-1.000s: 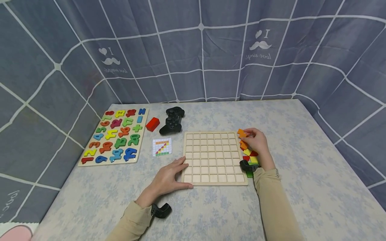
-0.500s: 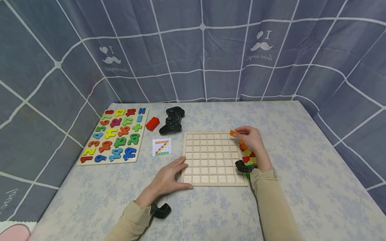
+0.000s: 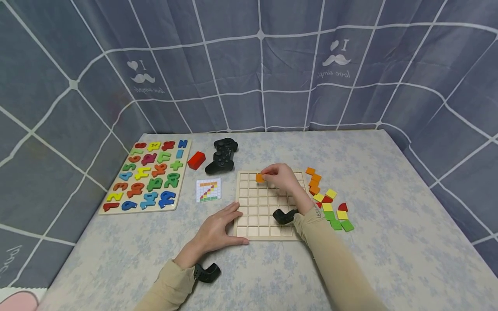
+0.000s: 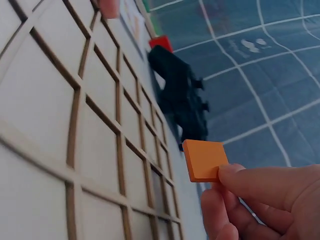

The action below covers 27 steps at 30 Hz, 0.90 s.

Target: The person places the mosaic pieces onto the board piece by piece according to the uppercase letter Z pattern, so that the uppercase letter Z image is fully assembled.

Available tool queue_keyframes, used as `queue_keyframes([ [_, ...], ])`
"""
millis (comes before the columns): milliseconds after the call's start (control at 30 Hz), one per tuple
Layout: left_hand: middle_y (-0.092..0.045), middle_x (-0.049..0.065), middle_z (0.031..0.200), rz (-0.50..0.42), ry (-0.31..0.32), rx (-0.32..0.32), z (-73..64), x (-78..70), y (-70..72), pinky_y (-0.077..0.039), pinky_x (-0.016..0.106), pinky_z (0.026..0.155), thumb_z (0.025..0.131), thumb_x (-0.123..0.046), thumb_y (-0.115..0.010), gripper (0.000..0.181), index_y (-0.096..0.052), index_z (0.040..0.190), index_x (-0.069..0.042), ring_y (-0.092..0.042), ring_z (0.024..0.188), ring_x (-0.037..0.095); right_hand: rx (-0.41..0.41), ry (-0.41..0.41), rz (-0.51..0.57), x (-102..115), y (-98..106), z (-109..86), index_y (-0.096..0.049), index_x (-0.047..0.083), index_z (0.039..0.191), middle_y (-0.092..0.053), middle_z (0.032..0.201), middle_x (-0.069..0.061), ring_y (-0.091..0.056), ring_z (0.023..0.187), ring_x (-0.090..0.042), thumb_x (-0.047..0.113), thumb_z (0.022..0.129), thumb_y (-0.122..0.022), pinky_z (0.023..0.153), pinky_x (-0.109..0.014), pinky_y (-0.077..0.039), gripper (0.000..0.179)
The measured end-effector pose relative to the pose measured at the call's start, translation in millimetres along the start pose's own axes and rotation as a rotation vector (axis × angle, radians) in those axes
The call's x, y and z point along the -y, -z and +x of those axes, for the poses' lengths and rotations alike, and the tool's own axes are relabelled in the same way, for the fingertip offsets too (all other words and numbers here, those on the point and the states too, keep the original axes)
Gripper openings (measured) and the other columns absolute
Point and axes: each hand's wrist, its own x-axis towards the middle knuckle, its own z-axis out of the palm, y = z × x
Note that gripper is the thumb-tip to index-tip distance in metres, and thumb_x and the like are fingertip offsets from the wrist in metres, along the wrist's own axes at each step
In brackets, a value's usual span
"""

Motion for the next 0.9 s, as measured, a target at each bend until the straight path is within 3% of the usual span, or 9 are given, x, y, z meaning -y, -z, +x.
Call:
queue_keyframes([
  [267,-0.044,0.012,0.142,0.015,-0.010,-0.004,-1.1,-0.5,-1.3,-0.038,0.041,0.102,0.069,-0.060,-0.073,0.079,-0.061,0.124,-0.004,-0.038,0.132,0.023,0.037,-0.045,-0.055,1,-24,15.1,-0.072,0.009,0.102,-0.067,0.100,-0.006,-0.060,0.092,-0.023,0.019,0.091,-0.063,0.080,-0.037,-0.048,0.018],
  [633,-0.044,0.012,0.142,0.000,-0.008,-0.009,-0.6,-0.2,0.7,-0.038,0.042,0.102,0.069,-0.060,-0.073,0.076,-0.062,0.123,-0.007,-0.038,0.133,0.023,0.011,-0.058,-0.149,5,-35,13.6,-0.073,0.013,0.101,-0.066,0.101,-0.004,-0.060,0.094,-0.023,0.020,0.089,-0.066,0.082,-0.038,-0.048,0.016],
  [900,-0.044,0.012,0.142,0.005,0.000,-0.001,-0.1,0.4,-0.3,-0.038,0.042,0.102,0.069,-0.061,-0.072,0.077,-0.061,0.123,-0.007,-0.038,0.133,0.023,0.015,-0.031,-0.003,3,-14,1.6,-0.059,0.007,0.127,-0.058,0.122,-0.012,-0.055,0.104,-0.028,0.019,0.090,-0.065,0.083,-0.040,-0.048,0.039],
])
